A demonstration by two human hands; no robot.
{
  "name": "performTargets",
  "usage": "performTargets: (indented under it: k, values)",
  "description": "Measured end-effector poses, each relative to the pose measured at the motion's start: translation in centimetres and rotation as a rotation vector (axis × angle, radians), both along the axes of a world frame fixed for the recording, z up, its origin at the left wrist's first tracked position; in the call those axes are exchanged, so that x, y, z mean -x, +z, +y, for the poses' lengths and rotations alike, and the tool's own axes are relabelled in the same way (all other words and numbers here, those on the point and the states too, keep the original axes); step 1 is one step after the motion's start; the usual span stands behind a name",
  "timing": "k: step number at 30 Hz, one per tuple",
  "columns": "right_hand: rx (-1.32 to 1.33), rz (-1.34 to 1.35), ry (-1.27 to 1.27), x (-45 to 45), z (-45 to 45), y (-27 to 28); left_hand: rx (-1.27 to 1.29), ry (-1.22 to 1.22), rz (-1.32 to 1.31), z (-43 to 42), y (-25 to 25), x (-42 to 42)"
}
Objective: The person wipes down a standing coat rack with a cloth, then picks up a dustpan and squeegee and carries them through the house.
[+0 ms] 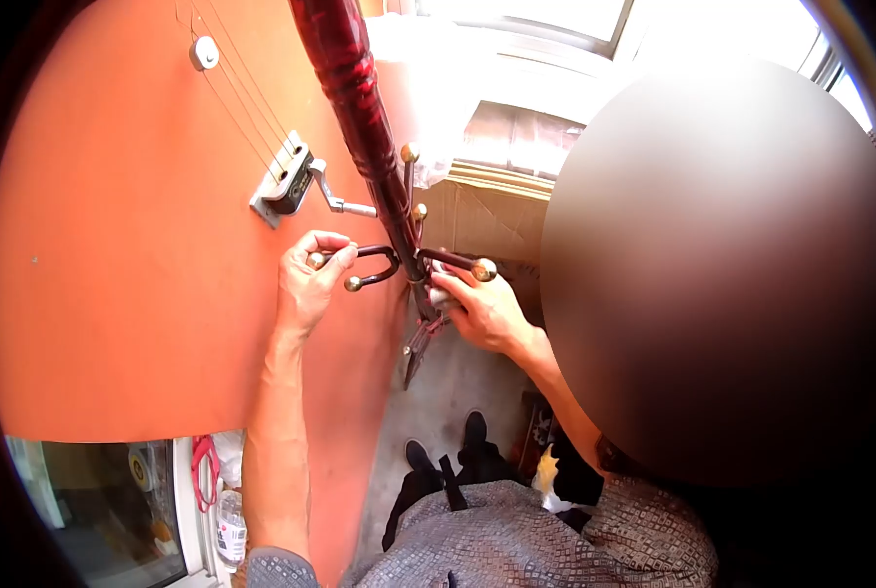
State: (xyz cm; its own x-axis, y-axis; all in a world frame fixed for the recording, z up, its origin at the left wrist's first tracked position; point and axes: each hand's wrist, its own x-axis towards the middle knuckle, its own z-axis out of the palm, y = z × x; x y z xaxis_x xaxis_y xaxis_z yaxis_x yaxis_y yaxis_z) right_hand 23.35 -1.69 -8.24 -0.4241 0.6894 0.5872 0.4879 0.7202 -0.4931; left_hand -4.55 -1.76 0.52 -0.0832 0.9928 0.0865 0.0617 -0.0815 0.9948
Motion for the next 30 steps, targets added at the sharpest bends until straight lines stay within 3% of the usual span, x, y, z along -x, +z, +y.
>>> performTargets:
  k: [2, 4, 6, 7, 8, 11, 13, 15, 16, 19, 21, 24, 25, 26, 28, 30]
  values:
    - [0.064, -0.072, 0.052, -0.3, 1.0, 0.3, 0.041, -0.011, 0.011, 0.1, 0.0, 0.2]
    - [0.275, 0.062, 0.105, 0.1, 2.4, 0.0, 0.042, -0.014, 0.013, 0.2, -0.1, 0.4]
    - [1.027, 0.374, 0.226, 0.2, 4.9, -1.4, -0.008, -0.001, 0.056, 0.1, -0.2, 0.2]
    - [1.246, 0.593, 0.188, 0.4, 3.9, 0.0, -0.019, -0.004, 0.045, 0.0, -0.2, 0.1]
    - [1.404, 0.809, 0.177, 0.9, 4.4, -2.3, -0.019, 0.001, 0.044, 0.2, -0.1, 0.2]
    - [1.355, 1.178, -0.089, 3.0, 3.9, -6.5, -0.005, -0.015, 0.034, 0.1, -0.1, 0.2]
    - [1.317, 1.264, -0.109, 4.2, 3.6, -11.7, -0.012, 0.002, 0.000, 0.0, -0.6, 0.1]
    - [1.266, 1.284, -0.235, 6.1, 1.5, -14.0, -0.013, 0.015, -0.049, 0.0, -0.8, 0.0]
    - [1.213, 1.360, -0.183, 6.6, 0.4, -13.9, -0.015, 0.019, -0.050, 0.1, -0.9, 0.1]
    - [1.169, 1.377, -0.127, 7.8, -1.7, -13.2, -0.039, 0.028, -0.076, 0.1, -1.9, 0.2]
    - [0.880, 1.186, -0.179, 9.7, -2.2, -14.0, -0.058, 0.068, -0.117, 0.0, -2.4, -0.4]
    - [0.583, 0.785, -0.462, 12.8, -3.3, -16.7, -0.054, 0.074, -0.250, -0.6, -3.7, -0.9]
    - [0.712, 0.732, -0.440, 12.1, -3.0, -20.0, -0.110, 0.126, -0.201, -0.9, -4.3, -1.1]
    - [0.945, 0.981, -0.291, 11.7, -3.1, -22.9, -0.162, 0.179, -0.149, -1.5, -5.0, -1.2]
    - [0.920, 0.975, -0.319, 11.6, -4.1, -20.2, -0.236, 0.184, -0.111, -3.2, -7.4, -0.7]
    - [0.682, 1.092, -0.299, 11.9, -4.3, -17.3, -0.248, 0.264, -0.163, -5.7, -9.1, -0.9]
